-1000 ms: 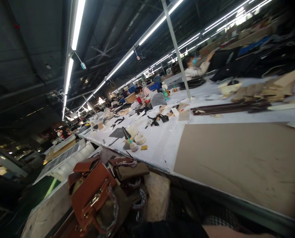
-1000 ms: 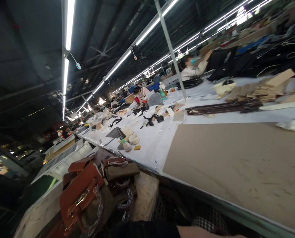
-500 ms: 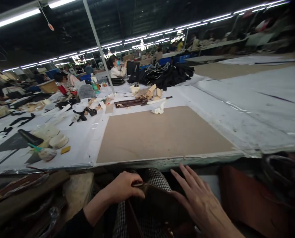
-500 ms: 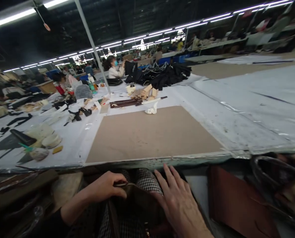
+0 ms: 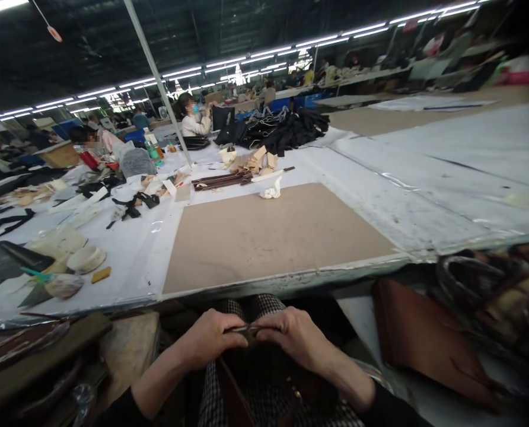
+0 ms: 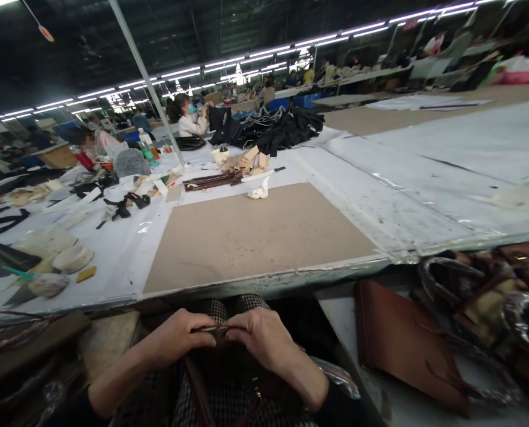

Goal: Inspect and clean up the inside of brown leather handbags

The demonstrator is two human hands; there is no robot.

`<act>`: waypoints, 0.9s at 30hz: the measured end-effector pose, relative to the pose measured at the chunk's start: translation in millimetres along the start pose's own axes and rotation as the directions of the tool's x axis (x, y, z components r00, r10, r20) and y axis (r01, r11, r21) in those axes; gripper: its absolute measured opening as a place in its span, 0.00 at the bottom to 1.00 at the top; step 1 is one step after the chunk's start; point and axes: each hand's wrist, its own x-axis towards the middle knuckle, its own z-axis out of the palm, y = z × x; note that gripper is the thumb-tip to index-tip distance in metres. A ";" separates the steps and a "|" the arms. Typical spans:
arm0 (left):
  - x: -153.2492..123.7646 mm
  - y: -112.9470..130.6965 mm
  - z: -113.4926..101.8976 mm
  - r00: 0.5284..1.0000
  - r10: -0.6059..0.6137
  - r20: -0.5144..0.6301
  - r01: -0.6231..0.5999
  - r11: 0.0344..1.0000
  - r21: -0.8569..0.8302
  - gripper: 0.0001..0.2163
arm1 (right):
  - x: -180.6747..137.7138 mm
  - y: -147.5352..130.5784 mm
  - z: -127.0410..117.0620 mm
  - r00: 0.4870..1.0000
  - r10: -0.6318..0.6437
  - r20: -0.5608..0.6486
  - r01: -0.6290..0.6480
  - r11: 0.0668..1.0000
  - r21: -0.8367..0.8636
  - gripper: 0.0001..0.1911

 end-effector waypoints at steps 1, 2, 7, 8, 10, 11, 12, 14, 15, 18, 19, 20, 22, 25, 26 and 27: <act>0.1 0.6 0.1 1.000 0.008 0.000 -0.008 1.000 -0.001 0.10 | 0.9 0.3 -1.5 1.000 -0.011 0.008 0.011 1.000 0.016 0.12; 0.5 1.0 0.6 1.000 0.016 0.000 -0.016 1.000 -0.003 0.10 | 1.6 0.2 -2.7 1.000 -0.020 0.015 0.020 1.000 0.022 0.11; 5.7 -0.7 7.8 1.000 0.028 -0.015 -0.028 0.999 -0.046 0.12 | 1.1 -5.1 -6.7 0.998 -0.037 0.058 0.036 0.999 0.030 0.15; 7.0 -1.3 9.8 0.999 0.026 -0.022 -0.027 0.998 -0.054 0.11 | 1.0 -6.7 -6.4 0.996 -0.056 0.068 0.053 0.998 0.040 0.17; 8.9 -1.8 13.0 0.999 0.010 -0.042 -0.014 0.996 -0.092 0.11 | 2.7 -10.1 -4.4 0.994 -0.083 0.074 0.081 0.996 0.027 0.22; 9.1 -1.7 13.5 0.999 -0.006 -0.053 0.000 0.993 -0.116 0.11 | 4.8 -11.7 -3.2 0.994 -0.082 0.078 0.082 0.997 -0.003 0.25; 8.8 -1.4 13.0 0.998 -0.027 -0.061 0.018 0.990 -0.139 0.10 | 7.5 -13.2 -2.3 0.993 -0.074 0.086 0.078 0.996 -0.040 0.24; 6.1 -0.2 9.0 0.996 -0.073 -0.053 0.063 0.983 -0.174 0.10 | 13.5 -15.6 -3.0 0.989 -0.065 0.134 0.078 0.992 -0.099 0.13; 4.0 0.8 6.0 0.996 -0.088 -0.034 0.081 0.980 -0.181 0.10 | 16.1 -16.3 -4.7 0.984 -0.075 0.163 0.093 0.990 -0.109 0.08; -3.3 4.4 -2.3 0.994 -0.102 0.046 0.109 0.977 -0.183 0.11 | 19.6 -15.3 -13.2 0.969 -0.133 0.209 0.150 0.986 -0.068 0.05; -5.1 5.5 -3.5 0.993 -0.104 0.064 0.114 0.977 -0.182 0.10 | 19.4 -13.8 -15.8 0.966 -0.143 0.215 0.157 0.986 -0.049 0.05; -6.3 6.3 -3.5 0.991 -0.107 0.078 0.120 0.976 -0.180 0.10 | 18.8 -11.6 -17.8 0.964 -0.147 0.221 0.157 0.987 -0.030 0.06; -6.4 6.9 -1.0 0.988 -0.117 0.097 0.134 0.973 -0.188 0.10 | 17.7 -5.7 -19.0 0.960 -0.139 0.244 0.142 0.990 0.004 0.07; -2.8 4.6 4.0 0.986 -0.129 0.101 0.149 0.965 -0.218 0.12 | 18.3 4.3 -16.0 0.963 -0.116 0.244 0.110 0.993 0.038 0.09; -1.1 3.2 4.8 0.987 -0.130 0.098 0.149 0.965 -0.216 0.12 | 19.1 7.1 -14.9 0.964 -0.118 0.239 0.108 0.993 0.054 0.11; 0.5 1.7 5.1 0.987 -0.128 0.094 0.145 0.968 -0.204 0.12 | 20.2 9.3 -14.1 0.963 -0.128 0.236 0.113 0.991 0.073 0.12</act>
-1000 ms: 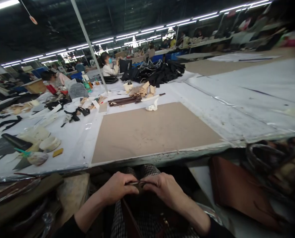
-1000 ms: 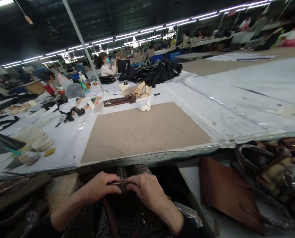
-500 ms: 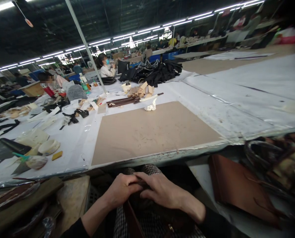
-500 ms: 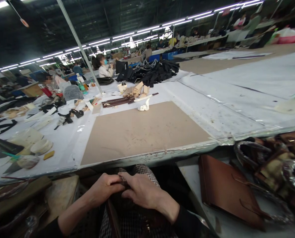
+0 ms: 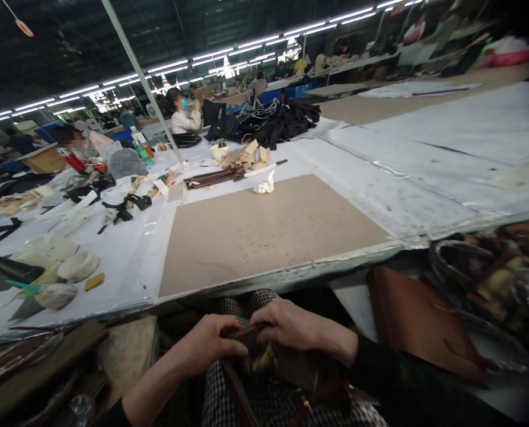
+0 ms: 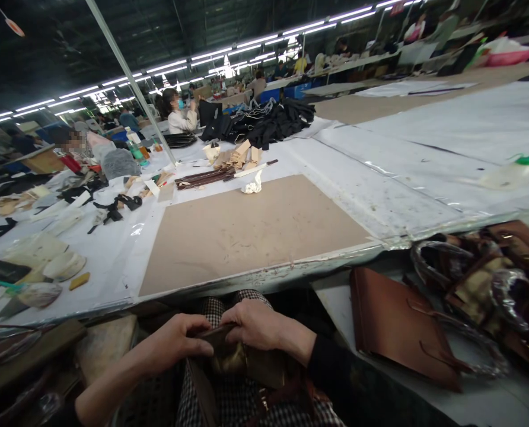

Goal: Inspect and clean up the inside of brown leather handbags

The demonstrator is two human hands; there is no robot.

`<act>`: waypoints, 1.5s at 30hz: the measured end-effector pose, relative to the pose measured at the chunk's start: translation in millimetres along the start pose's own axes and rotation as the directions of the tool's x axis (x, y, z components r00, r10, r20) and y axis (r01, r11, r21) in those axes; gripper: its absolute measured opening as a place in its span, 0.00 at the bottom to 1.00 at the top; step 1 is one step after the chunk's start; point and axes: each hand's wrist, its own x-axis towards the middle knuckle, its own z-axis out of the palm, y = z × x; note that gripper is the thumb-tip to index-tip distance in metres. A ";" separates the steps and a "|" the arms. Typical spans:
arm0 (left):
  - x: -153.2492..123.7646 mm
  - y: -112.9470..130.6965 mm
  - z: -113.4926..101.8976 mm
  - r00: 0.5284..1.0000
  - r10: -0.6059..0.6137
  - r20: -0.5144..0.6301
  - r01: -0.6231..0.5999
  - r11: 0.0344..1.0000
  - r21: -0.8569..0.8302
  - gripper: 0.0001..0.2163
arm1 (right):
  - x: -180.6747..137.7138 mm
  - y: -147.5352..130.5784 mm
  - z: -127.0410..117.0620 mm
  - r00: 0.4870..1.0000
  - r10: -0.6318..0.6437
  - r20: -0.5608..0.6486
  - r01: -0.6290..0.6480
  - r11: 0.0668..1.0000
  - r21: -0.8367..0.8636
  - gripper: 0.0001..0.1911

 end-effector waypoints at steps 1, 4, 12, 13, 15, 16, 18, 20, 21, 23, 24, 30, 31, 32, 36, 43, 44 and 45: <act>1.8 -1.2 -0.6 1.000 0.004 -0.003 -0.004 1.000 0.021 0.11 | 1.0 1.7 -0.1 1.000 -0.015 0.002 0.015 1.000 0.019 0.12; 6.7 -3.8 -3.1 1.000 0.020 -0.007 -0.019 0.996 0.089 0.11 | 4.4 2.8 -2.2 0.997 -0.057 0.042 0.054 0.996 0.067 0.12; 4.9 -4.5 -4.0 0.995 0.095 -0.018 -0.086 0.954 0.287 0.14 | 18.4 -1.3 2.6 0.999 -0.036 0.018 0.039 0.983 -0.181 0.10; 2.4 -3.7 -3.4 0.995 0.100 -0.016 -0.089 0.945 0.314 0.16 | 19.4 -2.2 4.2 0.999 -0.037 0.024 0.041 0.981 -0.191 0.11; -2.5 -1.4 -0.7 0.995 0.102 -0.020 -0.087 0.924 0.371 0.17 | 20.1 -4.1 7.5 0.998 -0.055 0.034 0.061 0.975 -0.216 0.13; -4.5 -0.2 1.6 0.995 0.097 -0.032 -0.076 0.914 0.399 0.16 | 20.2 -4.9 9.1 0.997 -0.066 0.037 0.073 0.969 -0.237 0.13; -6.8 2.2 7.2 0.993 0.074 -0.087 -0.027 0.895 0.445 0.15 | 20.2 -5.7 12.2 0.996 -0.076 0.038 0.084 0.955 -0.284 0.11; -7.4 4.1 12.8 0.987 0.044 -0.153 0.032 0.885 0.464 0.14 | 20.5 -5.4 14.5 0.997 -0.072 0.035 0.080 0.945 -0.318 0.09; -7.7 4.9 14.9 0.984 0.034 -0.174 0.051 0.887 0.459 0.14 | 20.5 -5.2 15.1 0.997 -0.069 0.037 0.077 0.944 -0.322 0.09; -9.5 6.7 17.3 0.982 0.030 -0.185 0.055 0.899 0.435 0.14 | 19.4 -5.2 15.2 0.996 -0.072 0.048 0.083 0.946 -0.312 0.09; -11.3 7.9 17.5 0.983 0.033 -0.180 0.046 0.907 0.418 0.14 | 18.1 -5.6 14.5 0.995 -0.078 0.055 0.091 0.947 -0.309 0.09; -31.2 14.3 13.2 0.989 0.069 -0.131 -0.039 0.976 0.216 0.18 | -2.2 -9.4 2.3 0.994 -0.025 0.110 0.038 0.993 -0.115 0.14; -34.5 13.7 12.7 0.989 0.061 -0.134 -0.043 0.990 0.135 0.18 | -6.8 -9.2 -0.5 0.992 -0.001 0.129 0.007 0.999 -0.048 0.17; -37.6 12.3 12.6 0.989 0.046 -0.144 -0.039 0.998 0.054 0.18 | -11.2 -8.7 -3.1 0.989 0.014 0.149 -0.016 1.000 0.011 0.22; -45.6 3.6 15.1 0.980 -0.018 -0.200 0.003 0.997 -0.074 0.19 | -20.4 -8.1 -10.7 0.983 0.006 0.184 -0.033 0.990 0.140 0.31; -41.9 8.2 20.1 0.929 -0.081 -0.361 0.206 0.923 0.325 0.12 | -11.7 -20.9 -5.4 0.996 0.066 0.061 -0.052 0.978 -0.204 0.14; -39.2 10.5 20.1 0.921 -0.081 -0.381 0.255 0.865 0.432 0.12 | -10.3 -22.1 -1.7 0.995 0.089 0.040 -0.075 0.959 -0.272 0.15; -36.1 12.3 19.9 0.915 -0.083 -0.396 0.295 0.806 0.514 0.14 | -8.8 -22.8 2.5 0.993 0.116 0.017 -0.104 0.939 -0.327 0.15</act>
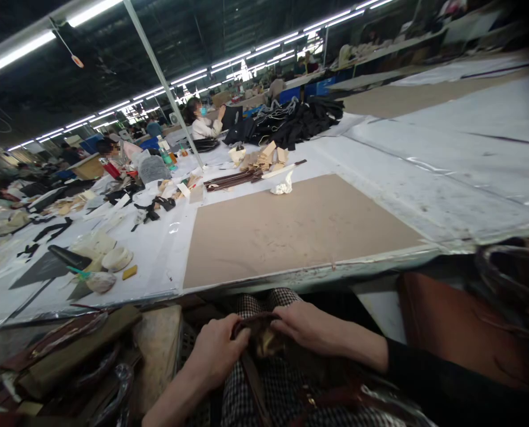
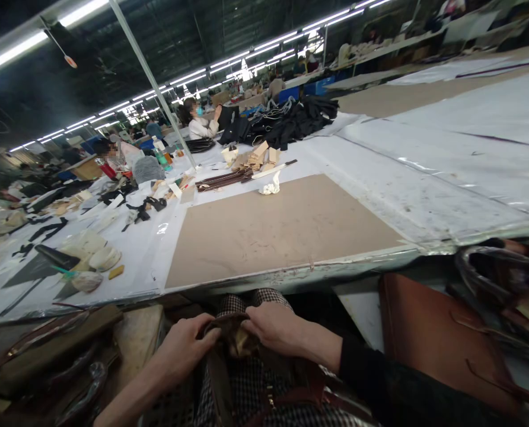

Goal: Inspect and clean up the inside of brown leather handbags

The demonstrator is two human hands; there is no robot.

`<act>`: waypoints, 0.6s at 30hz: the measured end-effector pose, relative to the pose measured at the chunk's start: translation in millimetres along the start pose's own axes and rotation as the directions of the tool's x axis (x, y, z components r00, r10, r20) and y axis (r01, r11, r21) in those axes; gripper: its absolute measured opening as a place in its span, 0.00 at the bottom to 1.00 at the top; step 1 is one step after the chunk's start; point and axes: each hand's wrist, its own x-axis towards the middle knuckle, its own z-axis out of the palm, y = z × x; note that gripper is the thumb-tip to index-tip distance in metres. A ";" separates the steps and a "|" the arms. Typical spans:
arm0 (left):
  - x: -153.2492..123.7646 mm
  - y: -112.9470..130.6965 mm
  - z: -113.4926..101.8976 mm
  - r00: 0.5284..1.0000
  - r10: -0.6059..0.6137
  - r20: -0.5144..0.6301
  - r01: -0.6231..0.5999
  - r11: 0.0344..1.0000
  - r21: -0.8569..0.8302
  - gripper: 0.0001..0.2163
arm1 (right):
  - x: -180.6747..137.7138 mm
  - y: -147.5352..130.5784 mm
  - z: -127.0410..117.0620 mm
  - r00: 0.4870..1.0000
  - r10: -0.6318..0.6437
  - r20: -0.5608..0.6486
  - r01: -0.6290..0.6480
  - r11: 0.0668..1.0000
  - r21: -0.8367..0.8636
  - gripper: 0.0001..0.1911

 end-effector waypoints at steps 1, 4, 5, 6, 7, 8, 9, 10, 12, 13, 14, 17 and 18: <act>3.0 1.6 -0.1 1.000 -0.009 -0.008 0.010 0.997 0.076 0.15 | 1.5 -1.6 4.0 0.999 0.031 -0.010 -0.031 0.999 -0.042 0.15; 11.1 2.0 1.5 1.000 -0.017 -0.004 0.018 0.986 0.167 0.18 | 5.7 -3.6 14.7 0.997 0.075 -0.021 -0.076 0.994 -0.083 0.15; 12.7 0.8 2.3 1.000 -0.015 0.004 0.014 0.983 0.182 0.18 | 6.2 -3.4 16.7 0.997 0.074 -0.020 -0.075 0.994 -0.077 0.15; 13.3 -0.8 2.9 1.000 -0.012 0.012 0.010 0.982 0.189 0.17 | 5.8 -2.7 17.8 0.997 0.071 -0.016 -0.072 0.995 -0.070 0.15; 13.0 -2.5 3.2 1.000 -0.014 0.018 0.011 0.982 0.187 0.17 | 4.3 -1.7 17.9 0.998 0.066 -0.011 -0.066 0.996 -0.064 0.15; 11.5 -4.2 3.3 1.000 -0.021 0.023 0.016 0.984 0.177 0.17 | 1.7 -0.2 17.1 0.998 0.055 -0.006 -0.055 0.997 -0.055 0.15; 8.9 -5.7 3.0 0.999 -0.031 0.027 0.026 0.987 0.159 0.17 | -1.9 1.6 15.8 0.999 0.036 0.001 -0.036 0.999 -0.038 0.15; 5.0 -6.7 2.4 0.999 -0.041 0.031 0.037 0.991 0.132 0.16 | -6.2 3.7 14.3 1.000 0.012 0.009 -0.012 1.000 -0.014 0.16; -6.8 -6.7 1.4 0.997 -0.059 0.042 0.057 0.997 0.051 0.15 | -15.0 7.9 12.1 0.999 -0.025 0.020 0.025 0.999 0.044 0.17; -14.6 -5.2 1.4 0.997 -0.064 0.048 0.063 0.998 0.009 0.15 | -18.5 9.6 11.7 0.999 -0.027 0.021 0.025 0.997 0.067 0.17; -23.6 -2.5 1.9 0.997 -0.058 0.059 0.061 0.997 -0.050 0.15 | -21.0 10.6 12.0 1.000 -0.012 0.020 0.011 0.997 0.075 0.17; -54.1 12.5 8.8 0.997 -0.059 0.055 0.073 0.953 -0.293 0.22 | -22.0 9.7 15.6 0.998 0.062 0.012 -0.062 0.998 0.028 0.14; -64.2 18.8 12.7 0.995 -0.098 0.036 0.104 0.933 -0.346 0.23 | -21.0 8.4 17.1 0.997 0.073 0.013 -0.074 0.997 0.011 0.14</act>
